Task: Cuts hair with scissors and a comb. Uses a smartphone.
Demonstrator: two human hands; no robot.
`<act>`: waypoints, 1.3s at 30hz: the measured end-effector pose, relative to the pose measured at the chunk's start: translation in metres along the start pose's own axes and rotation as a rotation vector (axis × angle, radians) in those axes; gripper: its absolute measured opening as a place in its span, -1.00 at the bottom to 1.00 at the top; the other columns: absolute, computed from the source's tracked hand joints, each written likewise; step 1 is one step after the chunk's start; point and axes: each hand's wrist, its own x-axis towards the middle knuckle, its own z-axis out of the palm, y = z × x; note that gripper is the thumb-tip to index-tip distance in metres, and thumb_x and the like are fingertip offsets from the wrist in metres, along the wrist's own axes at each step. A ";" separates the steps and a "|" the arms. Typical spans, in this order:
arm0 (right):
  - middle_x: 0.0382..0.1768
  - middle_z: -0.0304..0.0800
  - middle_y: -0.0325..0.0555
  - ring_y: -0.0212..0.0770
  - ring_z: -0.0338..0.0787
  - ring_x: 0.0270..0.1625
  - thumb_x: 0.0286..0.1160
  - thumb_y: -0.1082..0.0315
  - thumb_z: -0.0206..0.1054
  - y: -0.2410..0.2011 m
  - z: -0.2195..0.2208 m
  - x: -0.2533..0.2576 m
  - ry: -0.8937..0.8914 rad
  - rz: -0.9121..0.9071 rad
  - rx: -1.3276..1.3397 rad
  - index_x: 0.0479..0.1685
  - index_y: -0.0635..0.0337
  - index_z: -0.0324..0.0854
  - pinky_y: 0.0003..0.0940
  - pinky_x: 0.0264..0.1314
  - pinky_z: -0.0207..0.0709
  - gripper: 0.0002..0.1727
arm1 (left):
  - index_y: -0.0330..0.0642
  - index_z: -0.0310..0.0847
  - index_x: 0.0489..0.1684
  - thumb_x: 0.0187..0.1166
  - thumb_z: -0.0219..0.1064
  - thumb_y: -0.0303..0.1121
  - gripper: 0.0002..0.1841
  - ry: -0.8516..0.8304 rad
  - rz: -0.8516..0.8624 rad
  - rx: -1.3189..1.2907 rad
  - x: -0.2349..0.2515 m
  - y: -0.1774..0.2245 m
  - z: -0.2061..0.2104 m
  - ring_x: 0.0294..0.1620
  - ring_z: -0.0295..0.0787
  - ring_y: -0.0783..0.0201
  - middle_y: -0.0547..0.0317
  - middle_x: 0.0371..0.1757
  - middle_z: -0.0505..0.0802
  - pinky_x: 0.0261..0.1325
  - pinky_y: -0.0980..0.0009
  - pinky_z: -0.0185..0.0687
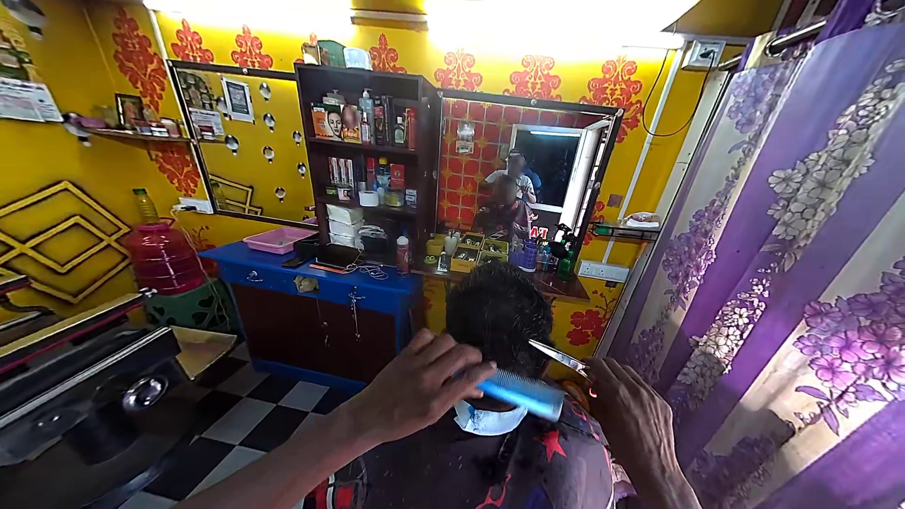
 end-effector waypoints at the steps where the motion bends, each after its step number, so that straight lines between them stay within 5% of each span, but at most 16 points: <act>1: -0.02 0.84 -0.28 -0.14 0.85 -0.01 0.36 0.36 0.46 0.006 0.002 -0.001 0.003 0.008 0.009 0.08 -0.15 0.75 -0.08 -0.14 0.74 -0.69 | 0.20 0.64 0.39 0.72 0.25 -0.02 -0.64 -0.092 0.013 -0.015 -0.004 -0.001 0.001 0.06 0.71 0.26 0.31 0.14 0.80 0.16 0.21 0.50; 5: -0.18 0.81 -0.34 -0.20 0.84 -0.16 0.47 0.33 0.33 0.027 0.009 -0.003 0.046 0.018 0.035 -0.08 -0.14 0.74 -0.13 -0.26 0.71 -0.84 | 0.19 0.76 0.25 0.69 0.25 0.03 -0.66 0.034 -0.041 0.063 0.001 -0.011 -0.008 -0.07 0.68 0.31 0.35 0.03 0.81 0.02 0.25 0.47; 8: -0.03 0.84 -0.30 -0.13 0.85 -0.03 0.34 0.36 0.41 0.029 0.001 0.004 -0.027 -0.046 0.076 0.06 -0.10 0.74 -0.06 -0.08 0.72 -0.71 | 0.15 0.80 0.20 0.67 0.26 0.00 -0.67 0.141 -0.071 0.102 0.021 -0.019 -0.016 -0.12 0.65 0.27 0.32 0.01 0.81 -0.03 0.21 0.42; 12: -0.23 0.81 -0.30 -0.14 0.85 -0.23 0.30 0.43 0.46 0.019 -0.004 0.016 -0.055 -0.081 0.030 -0.08 -0.10 0.74 -0.09 -0.27 0.73 -0.76 | 0.15 0.79 0.23 0.66 0.28 -0.04 -0.68 0.173 -0.067 0.140 0.039 -0.027 -0.018 -0.08 0.65 0.25 0.29 0.04 0.81 -0.02 0.20 0.40; 17: 0.01 0.81 -0.21 -0.05 0.83 0.04 -0.13 0.05 0.77 -0.002 -0.016 0.036 -0.137 -0.170 0.015 0.12 -0.06 0.71 -0.06 -0.15 0.73 -0.35 | 0.17 0.75 0.28 0.68 0.29 -0.10 -0.70 0.203 0.001 0.170 0.042 -0.025 -0.017 -0.04 0.63 0.27 0.32 0.09 0.78 0.01 0.23 0.37; 24: -0.26 0.76 -0.30 -0.18 0.82 -0.24 0.33 0.48 0.42 0.000 -0.005 0.027 -0.068 -0.164 0.005 -0.14 -0.10 0.70 -0.18 -0.38 0.69 -0.77 | 0.18 0.71 0.31 0.68 0.30 -0.13 -0.70 0.215 0.049 0.196 0.039 -0.025 -0.020 -0.01 0.61 0.30 0.35 0.11 0.77 0.05 0.25 0.33; 27: -0.26 0.78 -0.32 -0.18 0.83 -0.26 0.26 0.44 0.50 0.000 -0.005 0.023 -0.072 -0.138 -0.007 -0.12 -0.12 0.73 -0.16 -0.43 0.67 -0.74 | 0.16 0.71 0.33 0.68 0.30 -0.14 -0.69 0.204 0.053 0.202 0.038 -0.024 -0.021 -0.02 0.61 0.29 0.33 0.10 0.77 0.06 0.24 0.33; 30: -0.19 0.81 -0.22 -0.10 0.84 -0.18 -0.05 0.37 0.73 -0.021 -0.021 0.026 -0.049 -0.181 0.016 -0.06 -0.03 0.77 -0.13 -0.41 0.70 -0.55 | 0.13 0.72 0.31 0.68 0.32 -0.15 -0.69 0.207 0.061 0.198 0.037 -0.023 -0.020 -0.01 0.62 0.26 0.29 0.11 0.77 0.09 0.21 0.34; 36: -0.37 0.80 -0.17 -0.07 0.82 -0.39 0.20 0.61 0.50 -0.037 -0.028 0.021 0.017 -0.118 0.116 -0.21 0.03 0.77 -0.08 -0.50 0.65 -0.74 | 0.04 0.78 0.16 0.67 0.33 -0.10 -0.72 0.206 0.001 0.190 0.036 -0.016 -0.025 -0.16 0.65 0.15 0.15 -0.01 0.80 0.01 0.13 0.41; 39: -0.21 0.88 -0.02 0.10 0.88 -0.27 0.28 0.57 0.51 -0.040 -0.041 0.017 -0.001 0.064 0.251 -0.05 0.12 0.80 0.17 -0.34 0.69 -0.73 | -0.08 0.81 -0.02 0.69 0.32 -0.18 -0.78 0.298 -0.168 0.098 0.033 -0.007 -0.031 -0.30 0.77 0.21 0.14 -0.23 0.89 0.01 0.12 0.49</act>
